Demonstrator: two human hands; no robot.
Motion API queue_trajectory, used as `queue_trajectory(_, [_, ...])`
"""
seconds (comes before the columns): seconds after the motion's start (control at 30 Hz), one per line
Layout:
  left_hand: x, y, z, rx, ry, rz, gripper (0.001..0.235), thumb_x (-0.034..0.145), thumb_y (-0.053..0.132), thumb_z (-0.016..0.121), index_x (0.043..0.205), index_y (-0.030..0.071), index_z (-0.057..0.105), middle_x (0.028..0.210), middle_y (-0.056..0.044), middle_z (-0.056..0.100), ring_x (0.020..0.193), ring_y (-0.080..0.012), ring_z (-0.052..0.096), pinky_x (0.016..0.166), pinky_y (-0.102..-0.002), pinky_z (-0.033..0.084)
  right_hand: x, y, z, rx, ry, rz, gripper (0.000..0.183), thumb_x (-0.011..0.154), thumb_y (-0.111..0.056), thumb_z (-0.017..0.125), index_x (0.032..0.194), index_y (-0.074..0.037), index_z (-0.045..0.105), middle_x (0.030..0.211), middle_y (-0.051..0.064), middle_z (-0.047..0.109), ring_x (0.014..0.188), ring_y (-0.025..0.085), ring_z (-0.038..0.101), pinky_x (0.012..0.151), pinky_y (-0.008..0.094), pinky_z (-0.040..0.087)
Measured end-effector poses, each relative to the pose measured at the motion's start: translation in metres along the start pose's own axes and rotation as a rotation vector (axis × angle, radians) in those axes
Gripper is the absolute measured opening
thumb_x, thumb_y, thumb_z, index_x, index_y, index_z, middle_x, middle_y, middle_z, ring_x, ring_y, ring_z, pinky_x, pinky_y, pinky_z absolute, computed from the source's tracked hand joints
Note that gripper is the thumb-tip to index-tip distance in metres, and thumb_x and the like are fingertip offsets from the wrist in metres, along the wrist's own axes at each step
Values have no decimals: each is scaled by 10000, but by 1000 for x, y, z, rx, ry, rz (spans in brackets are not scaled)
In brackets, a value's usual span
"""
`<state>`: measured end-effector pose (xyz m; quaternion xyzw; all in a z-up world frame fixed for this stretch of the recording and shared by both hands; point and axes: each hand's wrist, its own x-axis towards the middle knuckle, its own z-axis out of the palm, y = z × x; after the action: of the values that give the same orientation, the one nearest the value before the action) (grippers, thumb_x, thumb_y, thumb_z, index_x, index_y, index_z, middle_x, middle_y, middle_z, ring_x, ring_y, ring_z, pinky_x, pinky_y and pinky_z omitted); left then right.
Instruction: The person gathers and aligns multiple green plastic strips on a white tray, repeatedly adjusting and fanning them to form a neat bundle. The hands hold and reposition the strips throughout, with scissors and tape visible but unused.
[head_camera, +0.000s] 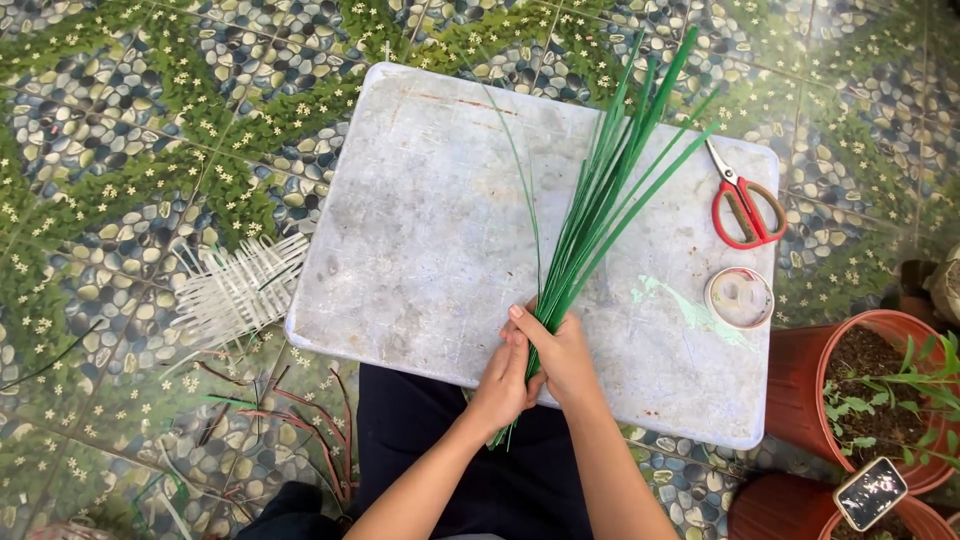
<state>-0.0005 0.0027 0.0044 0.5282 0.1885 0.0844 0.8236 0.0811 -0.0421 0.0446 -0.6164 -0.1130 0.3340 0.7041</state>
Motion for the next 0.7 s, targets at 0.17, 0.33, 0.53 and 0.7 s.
queue_trajectory(0.17, [2, -22, -6, -47, 4, 84, 434, 1064, 289, 295, 920, 0, 584, 492, -128, 528, 376, -179, 546, 352, -261, 465, -9, -23, 2, -202, 56, -71, 357, 973, -243, 573, 682, -54, 655, 742, 111, 668, 760, 179, 613, 766, 306, 473])
queue_trajectory(0.33, [-7, 2, 2, -97, -28, 127, 340, 993, 335, 477, 1138, 40, 564, 743, -144, 603, 493, -197, 610, 463, -289, 564, 0, -48, -12, 243, 190, -251, 361, 994, -287, 489, 702, -86, 417, 535, 53, 369, 392, 200, 439, 372, 316, 350])
queue_trajectory(0.53, [-1, 9, 15, -623, 196, 177, 605, 989, 524, 253, 1109, 20, 566, 1132, -276, 667, 1044, -347, 657, 945, -439, 515, -10, -74, -30, 651, 130, -484, 413, 1008, -393, 427, 680, -149, 367, 488, -41, 210, 333, 58, 158, 298, 213, 178])
queue_trajectory(0.7, [2, 15, 40, -783, 452, 25, 605, 975, 480, 320, 1096, -21, 637, 1195, -276, 672, 1200, -343, 600, 1076, -419, 415, -16, -22, -1, 529, 97, -407, 405, 1015, -221, 436, 628, -123, 363, 452, -8, 270, 312, 103, 258, 310, 258, 244])
